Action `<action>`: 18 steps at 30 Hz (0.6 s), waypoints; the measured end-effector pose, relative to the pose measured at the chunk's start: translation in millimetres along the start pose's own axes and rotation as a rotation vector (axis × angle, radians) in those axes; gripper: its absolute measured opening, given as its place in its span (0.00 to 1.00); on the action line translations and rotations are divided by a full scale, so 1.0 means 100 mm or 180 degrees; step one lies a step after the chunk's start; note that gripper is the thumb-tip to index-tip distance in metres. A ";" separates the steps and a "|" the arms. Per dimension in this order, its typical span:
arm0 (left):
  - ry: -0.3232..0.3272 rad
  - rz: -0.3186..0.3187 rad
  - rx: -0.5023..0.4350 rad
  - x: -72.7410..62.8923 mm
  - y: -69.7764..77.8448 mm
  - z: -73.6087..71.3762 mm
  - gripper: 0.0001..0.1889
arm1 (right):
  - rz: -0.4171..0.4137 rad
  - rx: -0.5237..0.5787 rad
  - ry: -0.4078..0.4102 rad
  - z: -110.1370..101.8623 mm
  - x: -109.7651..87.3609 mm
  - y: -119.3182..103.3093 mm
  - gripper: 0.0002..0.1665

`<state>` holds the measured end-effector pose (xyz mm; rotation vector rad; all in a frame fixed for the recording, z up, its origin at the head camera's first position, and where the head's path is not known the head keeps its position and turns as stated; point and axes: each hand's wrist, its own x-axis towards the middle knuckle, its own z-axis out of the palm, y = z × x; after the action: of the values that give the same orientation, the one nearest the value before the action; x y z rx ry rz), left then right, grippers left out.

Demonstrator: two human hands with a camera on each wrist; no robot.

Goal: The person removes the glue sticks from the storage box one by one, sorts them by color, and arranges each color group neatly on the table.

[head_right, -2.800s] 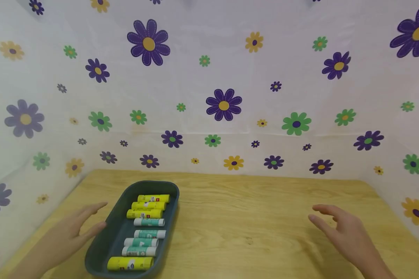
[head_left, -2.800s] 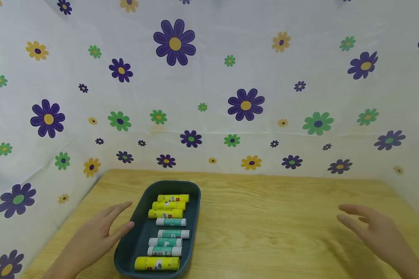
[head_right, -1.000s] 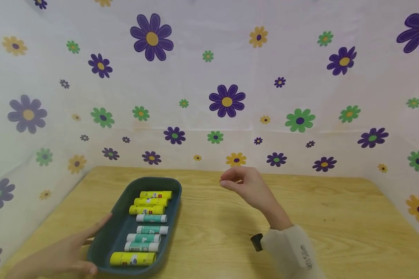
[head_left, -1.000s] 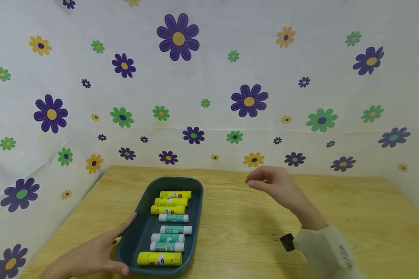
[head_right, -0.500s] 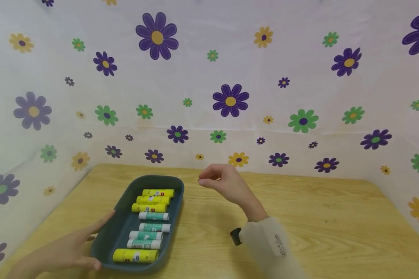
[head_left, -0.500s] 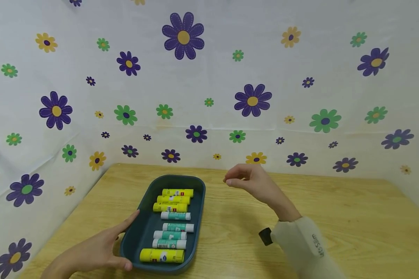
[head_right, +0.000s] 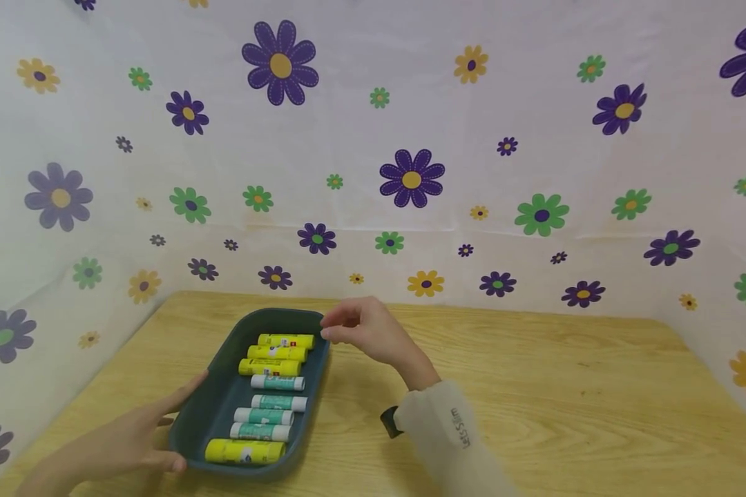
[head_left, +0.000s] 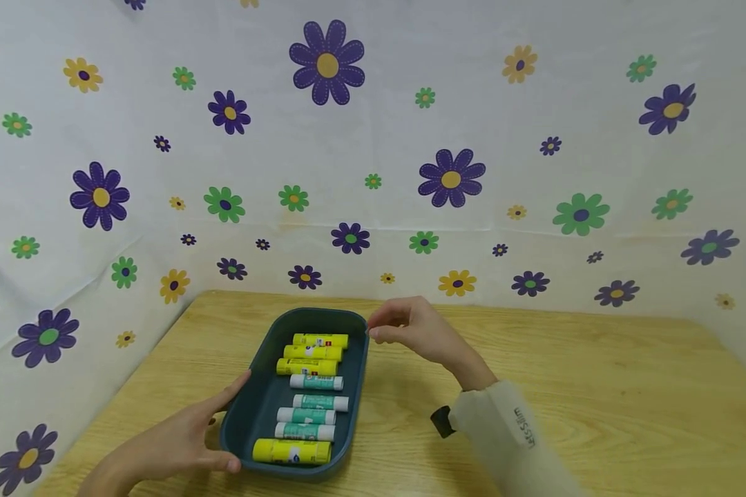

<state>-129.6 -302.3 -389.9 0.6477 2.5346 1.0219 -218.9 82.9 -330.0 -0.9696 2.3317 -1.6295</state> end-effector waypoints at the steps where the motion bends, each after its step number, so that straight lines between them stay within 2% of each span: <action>1: 0.0011 0.0015 0.0011 0.00 0.00 0.00 0.59 | -0.0002 0.0011 -0.0017 0.02 0.01 0.01 0.09; 10: -0.0028 -0.0055 -0.0098 -0.01 0.01 0.01 0.59 | 0.0280 0.0300 -0.0310 0.16 0.15 0.04 0.13; 18: -0.0006 -0.0065 -0.0066 -0.01 0.02 0.00 0.59 | 0.0391 0.0411 -0.0626 0.29 0.30 0.05 0.14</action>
<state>-128.4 -301.4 -388.4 0.6155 2.5205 1.0389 -231.4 44.3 -339.2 -0.8967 2.0868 -1.5408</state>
